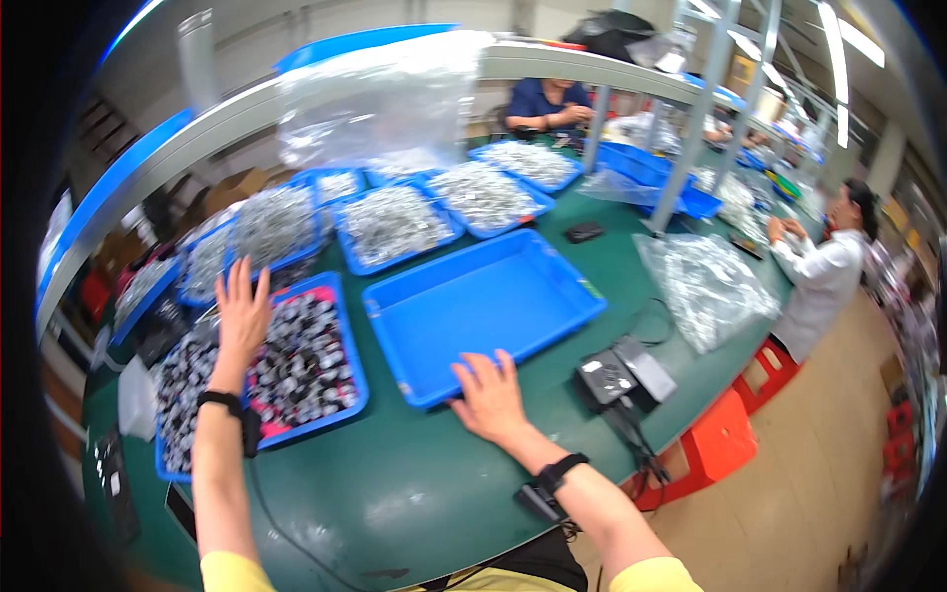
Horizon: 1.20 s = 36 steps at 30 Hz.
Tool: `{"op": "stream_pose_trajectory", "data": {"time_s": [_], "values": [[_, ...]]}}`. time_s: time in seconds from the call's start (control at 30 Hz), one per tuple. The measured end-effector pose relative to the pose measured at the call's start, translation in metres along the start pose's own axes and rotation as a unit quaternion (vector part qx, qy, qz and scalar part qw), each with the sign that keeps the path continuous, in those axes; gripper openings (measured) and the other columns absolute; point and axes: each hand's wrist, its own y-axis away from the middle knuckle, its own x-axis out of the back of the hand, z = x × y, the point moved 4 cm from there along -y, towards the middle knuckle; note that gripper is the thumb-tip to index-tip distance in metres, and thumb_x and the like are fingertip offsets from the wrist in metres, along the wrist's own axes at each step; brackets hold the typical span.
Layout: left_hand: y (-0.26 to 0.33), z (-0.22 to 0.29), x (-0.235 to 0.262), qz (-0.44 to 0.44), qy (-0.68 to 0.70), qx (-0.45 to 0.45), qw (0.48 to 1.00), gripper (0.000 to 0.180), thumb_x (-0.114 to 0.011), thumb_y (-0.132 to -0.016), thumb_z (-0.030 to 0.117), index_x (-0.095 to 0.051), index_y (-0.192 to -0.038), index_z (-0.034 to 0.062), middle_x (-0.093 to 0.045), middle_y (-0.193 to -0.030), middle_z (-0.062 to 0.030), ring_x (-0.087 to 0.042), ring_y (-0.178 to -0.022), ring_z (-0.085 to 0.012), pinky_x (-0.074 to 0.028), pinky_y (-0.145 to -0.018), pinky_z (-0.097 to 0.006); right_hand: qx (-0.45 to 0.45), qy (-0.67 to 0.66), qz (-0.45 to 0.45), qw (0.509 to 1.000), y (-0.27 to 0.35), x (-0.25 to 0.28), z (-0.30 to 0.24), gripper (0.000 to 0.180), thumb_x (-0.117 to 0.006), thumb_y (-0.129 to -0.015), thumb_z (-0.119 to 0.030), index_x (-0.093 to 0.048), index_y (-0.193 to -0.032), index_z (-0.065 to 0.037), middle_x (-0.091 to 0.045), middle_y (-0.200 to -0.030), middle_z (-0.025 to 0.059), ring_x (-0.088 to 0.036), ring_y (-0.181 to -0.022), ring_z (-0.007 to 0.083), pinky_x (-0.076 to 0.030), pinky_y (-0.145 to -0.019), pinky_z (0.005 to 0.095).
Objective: Assembling small plastic components at a factory workstation.
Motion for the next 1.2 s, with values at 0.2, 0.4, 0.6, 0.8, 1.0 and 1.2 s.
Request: {"op": "stream_pose_trajectory", "data": {"time_s": [0.2,0.4,0.6,0.8,1.0,1.2], "values": [[-0.033,0.067,0.031,0.107,0.076,-0.185,0.974,0.046,-0.061,-0.068,0.013,-0.049,-0.113,0.0155,-0.033,-0.132,-0.0179,-0.031,-0.124,-0.0319,-0.017,-0.102,-0.057,-0.004,0.005,0.042,0.999,0.002,-0.002,0.002,0.057,-0.068,-0.067,-0.030,-0.048,-0.111,0.000,-0.047,-0.115,0.0171,-0.042,-0.113,0.0281,-0.022,-0.101,0.0486],[-0.061,0.160,0.016,-0.007,0.133,-0.194,0.972,0.062,-0.064,-0.069,0.034,-0.042,-0.127,0.0233,-0.026,-0.138,-0.0167,-0.023,-0.128,-0.0300,-0.010,-0.103,-0.057,-0.003,0.009,0.039,0.999,0.003,-0.003,0.002,0.055,-0.068,-0.068,-0.032,-0.049,-0.109,-0.001,-0.050,-0.111,0.0147,-0.043,-0.111,0.0265,-0.022,-0.101,0.0482],[-0.078,0.233,-0.021,-0.098,0.173,-0.024,0.980,0.073,-0.051,-0.080,0.046,-0.022,-0.137,0.0098,-0.012,-0.142,-0.0191,-0.011,-0.131,-0.0355,-0.010,-0.102,-0.057,0.005,-0.019,0.040,0.999,0.003,-0.001,0.003,0.045,-0.067,-0.068,-0.031,-0.053,-0.100,-0.003,-0.053,-0.102,0.0095,-0.046,-0.106,0.0235,-0.026,-0.099,0.0450],[-0.070,0.236,-0.059,-0.284,0.159,0.029,0.945,0.083,-0.052,-0.079,0.049,-0.010,-0.139,0.0081,-0.013,-0.142,-0.0188,-0.017,-0.129,-0.0357,-0.014,-0.099,-0.060,-0.001,-0.037,0.044,0.998,0.002,-0.002,0.004,0.042,-0.066,-0.067,-0.031,-0.053,-0.096,-0.004,-0.052,-0.097,0.0094,-0.046,-0.104,0.0233,-0.026,-0.099,0.0443],[-0.070,0.232,-0.054,-0.345,0.180,0.028,0.921,0.099,-0.058,-0.072,0.051,0.003,-0.139,0.0109,-0.009,-0.143,-0.0174,-0.015,-0.130,-0.0369,-0.013,-0.100,-0.060,-0.009,-0.041,0.061,0.997,0.003,-0.002,0.002,0.046,-0.067,-0.065,-0.031,-0.051,-0.098,-0.002,-0.051,-0.099,0.0103,-0.046,-0.103,0.0240,-0.025,-0.101,0.0430],[-0.073,0.223,-0.061,-0.407,0.213,-0.004,0.888,0.113,-0.066,-0.062,0.052,0.006,-0.140,0.0135,-0.004,-0.145,-0.0146,-0.007,-0.133,-0.0326,-0.010,-0.102,-0.058,-0.022,-0.028,0.053,0.998,0.002,-0.011,0.005,0.048,-0.070,-0.061,-0.031,-0.052,-0.096,-0.003,-0.051,-0.099,0.0112,-0.046,-0.102,0.0252,-0.025,-0.101,0.0428]]}}
